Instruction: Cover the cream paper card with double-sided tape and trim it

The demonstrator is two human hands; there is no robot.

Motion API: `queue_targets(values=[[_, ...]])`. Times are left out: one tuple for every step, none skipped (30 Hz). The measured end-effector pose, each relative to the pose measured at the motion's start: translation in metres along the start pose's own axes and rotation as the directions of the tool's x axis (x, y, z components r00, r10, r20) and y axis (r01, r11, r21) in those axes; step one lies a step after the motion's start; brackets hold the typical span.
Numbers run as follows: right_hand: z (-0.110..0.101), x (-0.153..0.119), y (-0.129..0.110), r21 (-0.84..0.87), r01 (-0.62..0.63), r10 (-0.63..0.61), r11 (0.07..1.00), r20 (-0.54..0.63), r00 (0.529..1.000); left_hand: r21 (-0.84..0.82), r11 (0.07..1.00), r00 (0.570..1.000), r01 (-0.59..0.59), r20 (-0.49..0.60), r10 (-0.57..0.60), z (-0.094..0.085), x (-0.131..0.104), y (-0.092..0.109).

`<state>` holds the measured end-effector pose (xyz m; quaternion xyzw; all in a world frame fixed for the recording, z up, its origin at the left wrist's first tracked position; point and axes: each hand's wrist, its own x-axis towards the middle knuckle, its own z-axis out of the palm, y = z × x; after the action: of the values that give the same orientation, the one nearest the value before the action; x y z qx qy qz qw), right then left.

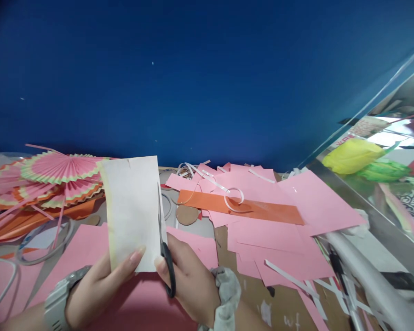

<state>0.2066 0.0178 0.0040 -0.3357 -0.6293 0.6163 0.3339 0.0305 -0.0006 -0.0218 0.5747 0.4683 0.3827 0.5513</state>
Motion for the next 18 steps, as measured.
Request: queue_targets(values=[[0.0000,-0.0001,0.0001,-0.004,0.005,-0.005,1.000,-0.001,1.000,0.008,1.000,1.000,-0.016,0.006,0.016,-0.0001,-0.0002,0.0002],[0.0000,-0.0002,0.0003,-0.007,0.007,-0.007,1.000,-0.011,1.000,0.016,0.999,0.999,-0.029,0.013,0.029,-0.0002,-0.0004,0.0004],[0.0003,-0.0005,0.0006,-0.012,0.009,-0.010,1.000,-0.026,1.000,0.024,0.999,0.999,-0.038,0.018,0.038,-0.0002,-0.0007,0.0004],[0.0006,-0.0009,0.0011,-0.020,0.009,-0.010,1.000,-0.043,0.999,0.032,0.999,0.999,-0.043,0.018,0.042,-0.0002,-0.0009,0.0003],[0.0010,-0.0014,0.0017,-0.027,0.005,-0.007,1.000,-0.063,0.998,0.039,0.998,0.999,-0.042,0.014,0.042,-0.0001,-0.0011,0.0002],[0.0015,-0.0020,0.0025,-0.034,-0.001,-0.002,0.999,-0.083,0.997,0.044,0.998,0.999,-0.039,0.005,0.039,0.0000,-0.0013,0.0001],[0.0019,-0.0027,0.0034,-0.040,-0.009,0.005,0.999,-0.100,0.995,0.047,0.998,0.999,-0.038,-0.005,0.039,0.0001,-0.0014,-0.0001],[0.0022,-0.0035,0.0043,-0.045,-0.018,0.013,0.999,-0.111,0.994,0.052,0.998,0.999,-0.038,-0.010,0.038,0.0001,-0.0014,-0.0002],[0.0023,-0.0041,0.0053,-0.047,-0.028,0.022,0.999,-0.117,0.993,0.058,0.998,0.999,-0.037,-0.011,0.038,0.0001,-0.0014,-0.0003],[0.0022,-0.0046,0.0061,-0.048,-0.035,0.029,0.998,-0.121,0.992,0.063,0.997,0.999,-0.037,-0.007,0.038,-0.0001,-0.0016,-0.0003],[0.0020,-0.0049,0.0068,-0.048,-0.040,0.034,0.998,-0.121,0.992,0.069,0.997,0.999,-0.039,0.000,0.039,-0.0003,-0.0018,-0.0004],[0.0017,-0.0050,0.0073,-0.045,-0.043,0.037,0.998,-0.114,0.993,0.074,0.996,0.999,-0.039,0.000,0.039,-0.0006,-0.0021,-0.0005],[0.0015,-0.0047,0.0075,-0.037,-0.041,0.037,0.998,-0.103,0.994,0.079,0.996,0.999,-0.039,-0.004,0.039,-0.0009,-0.0026,-0.0007],[0.0012,-0.0042,0.0074,-0.024,-0.035,0.033,0.999,-0.086,0.996,0.083,0.996,0.999,-0.037,-0.013,0.038,-0.0011,-0.0030,-0.0011],[0.0010,-0.0036,0.0070,-0.006,-0.029,0.028,1.000,-0.062,0.998,0.088,0.996,0.999,-0.035,-0.021,0.037,-0.0013,-0.0035,-0.0015],[0.0009,-0.0028,0.0065,0.012,-0.020,0.021,1.000,-0.037,0.999,0.094,0.995,0.999,-0.035,-0.026,0.038,-0.0013,-0.0038,-0.0020],[0.0008,-0.0021,0.0059,0.029,-0.014,0.014,0.999,-0.015,1.000,0.101,0.994,0.999,-0.036,-0.029,0.039,-0.0012,-0.0040,-0.0025],[0.0007,-0.0015,0.0053,0.042,-0.009,0.009,0.999,0.002,1.000,0.106,0.994,0.999,-0.036,-0.030,0.039,-0.0011,-0.0041,-0.0031]])
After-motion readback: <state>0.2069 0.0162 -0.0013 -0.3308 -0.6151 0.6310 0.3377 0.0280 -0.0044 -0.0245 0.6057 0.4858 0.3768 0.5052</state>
